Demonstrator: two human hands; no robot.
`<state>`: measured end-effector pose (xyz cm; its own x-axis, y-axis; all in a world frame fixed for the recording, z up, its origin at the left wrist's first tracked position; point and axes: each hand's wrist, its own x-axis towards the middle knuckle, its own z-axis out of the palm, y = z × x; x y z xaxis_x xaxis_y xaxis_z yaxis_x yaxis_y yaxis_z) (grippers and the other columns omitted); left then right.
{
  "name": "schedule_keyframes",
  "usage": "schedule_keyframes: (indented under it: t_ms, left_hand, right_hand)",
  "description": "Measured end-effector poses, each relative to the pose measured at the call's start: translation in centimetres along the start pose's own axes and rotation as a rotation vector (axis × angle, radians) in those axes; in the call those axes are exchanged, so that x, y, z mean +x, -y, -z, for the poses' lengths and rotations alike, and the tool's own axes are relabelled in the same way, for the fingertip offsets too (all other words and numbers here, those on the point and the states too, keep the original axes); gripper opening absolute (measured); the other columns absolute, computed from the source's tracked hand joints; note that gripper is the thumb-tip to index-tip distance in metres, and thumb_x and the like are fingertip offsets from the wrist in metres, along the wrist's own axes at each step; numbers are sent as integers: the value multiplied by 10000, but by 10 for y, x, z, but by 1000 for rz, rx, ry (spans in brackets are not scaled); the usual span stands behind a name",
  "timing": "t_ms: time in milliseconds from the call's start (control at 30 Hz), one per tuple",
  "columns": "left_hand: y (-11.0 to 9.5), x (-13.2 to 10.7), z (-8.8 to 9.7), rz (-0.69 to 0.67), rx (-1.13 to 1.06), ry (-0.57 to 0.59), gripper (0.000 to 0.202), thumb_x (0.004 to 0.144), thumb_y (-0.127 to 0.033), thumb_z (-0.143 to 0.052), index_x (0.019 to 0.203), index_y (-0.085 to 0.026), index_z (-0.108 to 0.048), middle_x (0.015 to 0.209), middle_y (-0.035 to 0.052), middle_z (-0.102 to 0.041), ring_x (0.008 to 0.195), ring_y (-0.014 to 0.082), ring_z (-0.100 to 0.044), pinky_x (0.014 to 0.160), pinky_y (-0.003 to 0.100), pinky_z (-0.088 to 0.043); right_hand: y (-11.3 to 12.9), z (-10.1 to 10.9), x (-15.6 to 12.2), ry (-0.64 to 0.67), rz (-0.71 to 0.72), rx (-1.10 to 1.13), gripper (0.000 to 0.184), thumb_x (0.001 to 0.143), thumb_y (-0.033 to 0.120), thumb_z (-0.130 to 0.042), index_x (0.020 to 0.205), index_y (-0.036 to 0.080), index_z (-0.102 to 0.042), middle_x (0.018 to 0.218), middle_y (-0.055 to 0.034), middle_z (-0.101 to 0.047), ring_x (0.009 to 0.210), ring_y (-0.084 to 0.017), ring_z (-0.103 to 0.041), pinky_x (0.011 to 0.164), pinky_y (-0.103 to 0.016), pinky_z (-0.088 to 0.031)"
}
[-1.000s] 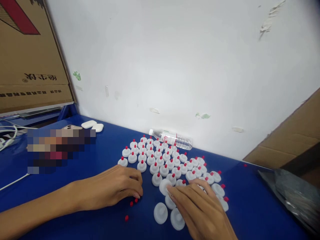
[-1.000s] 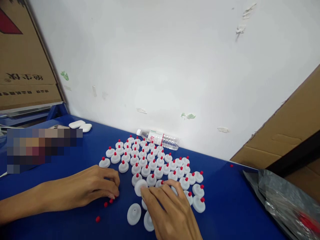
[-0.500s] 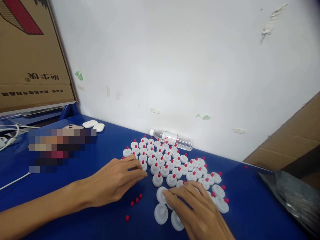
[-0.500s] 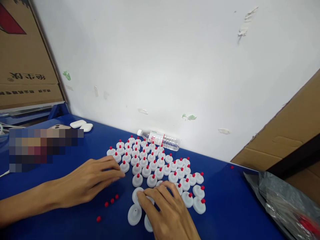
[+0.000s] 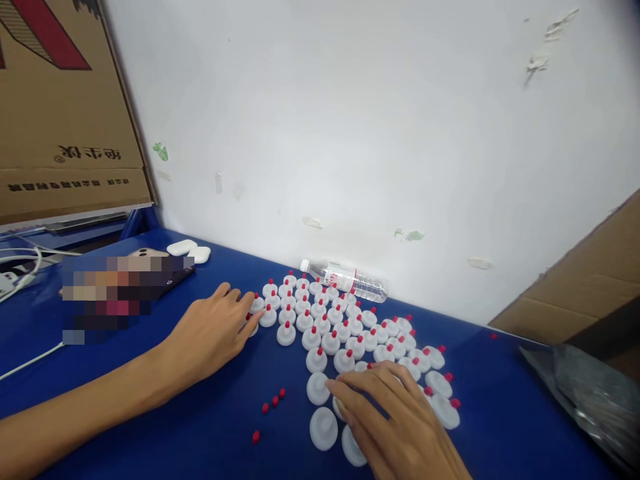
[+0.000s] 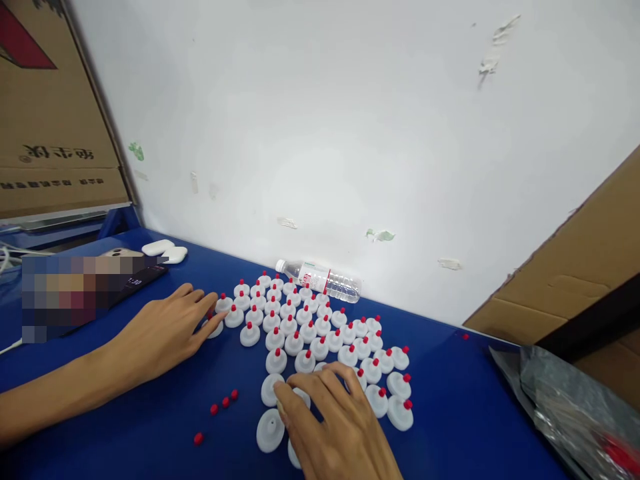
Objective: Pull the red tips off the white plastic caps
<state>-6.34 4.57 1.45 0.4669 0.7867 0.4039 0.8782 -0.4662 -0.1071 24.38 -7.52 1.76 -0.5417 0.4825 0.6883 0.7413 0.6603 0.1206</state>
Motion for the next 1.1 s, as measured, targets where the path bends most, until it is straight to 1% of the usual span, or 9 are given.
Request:
schedule_keyframes:
  t_ms: [133, 300, 467, 567, 667, 767, 867, 1000, 1100]
  left_hand:
    - [-1, -3, -4, -27, -60, -9, 272, 1072, -282, -525, 842, -220, -656, 738, 83, -694, 754, 269, -644, 551, 289, -325]
    - [-11, -6, 2, -135, -206, -154, 331, 1129, -268, -428, 823, -241, -553, 707, 32, -613, 680, 223, -571, 564, 315, -297]
    - [-25, -15, 12, -467, -450, -246, 279, 1221, -350, -393, 1036, -251, -578, 869, 6, -697, 759, 163, -645, 637, 274, -445]
    - [-32, -25, 18, -642, -541, -273, 154, 1218, -339, -460, 1279, -273, -586, 931, 3, -754, 793, 137, -693, 662, 250, -484]
    - [-38, -35, 26, -718, -591, -233, 167, 1198, -284, -526, 1362, -280, -558, 888, -7, -781, 792, 150, -721, 658, 286, -494]
    - [-44, -41, 29, -762, -600, -198, 152, 1211, -345, -489, 1291, -262, -588, 870, -6, -784, 758, 162, -717, 621, 328, -472]
    - [-50, -42, 24, -760, -586, -308, 299, 1225, -395, -406, 1136, -215, -628, 827, -1, -726, 700, 159, -661, 593, 342, -414]
    - [-57, -42, 16, -725, -532, -348, 437, 1231, -390, -305, 948, -218, -589, 760, -5, -635, 678, 169, -576, 618, 360, -387]
    - [-59, -41, 16, -745, -551, -321, 439, 1217, -328, -261, 891, -232, -540, 680, -8, -554, 608, 189, -463, 598, 397, -345]
  right_hand:
    - [1, 2, 3, -28, -2, 11, 271, 1148, 147, -478, 1221, 210, -731, 1060, 15, -810, 906, -120, -763, 971, -305, -538]
    - [-1, 4, 1, -84, 0, 23, 237, 1097, 111, -556, 1228, 200, -731, 1053, 3, -809, 885, -121, -765, 998, -328, -528]
    - [-2, 9, -4, -148, 18, -3, 264, 1040, 101, -658, 1272, 209, -723, 1083, 10, -837, 922, -114, -785, 1042, -328, -514]
    - [8, 4, -4, -148, 11, -46, 264, 1089, 271, -674, 1342, 204, -703, 1163, -4, -848, 997, -140, -804, 1099, -339, -494]
    - [27, -15, -2, -245, -87, -2, 339, 1166, 431, -550, 1362, 200, -702, 1203, -27, -846, 1057, -158, -805, 1186, -359, -454]
    - [44, -38, 3, -435, -126, 10, 354, 1185, 345, -448, 1153, 234, -783, 992, 27, -850, 883, -114, -794, 1234, -328, -422]
    - [51, -50, 8, -540, -87, -41, 377, 1161, 237, -458, 972, 218, -784, 719, 75, -750, 667, -73, -712, 1227, -295, -430]
    - [53, -45, 13, -565, -119, -69, 322, 1132, 201, -535, 911, 212, -769, 702, 78, -742, 668, -64, -704, 1198, -278, -446]
    - [51, -32, 10, -453, -70, -69, 341, 1132, 152, -502, 963, 225, -790, 767, 81, -776, 734, -65, -736, 1216, -305, -425]
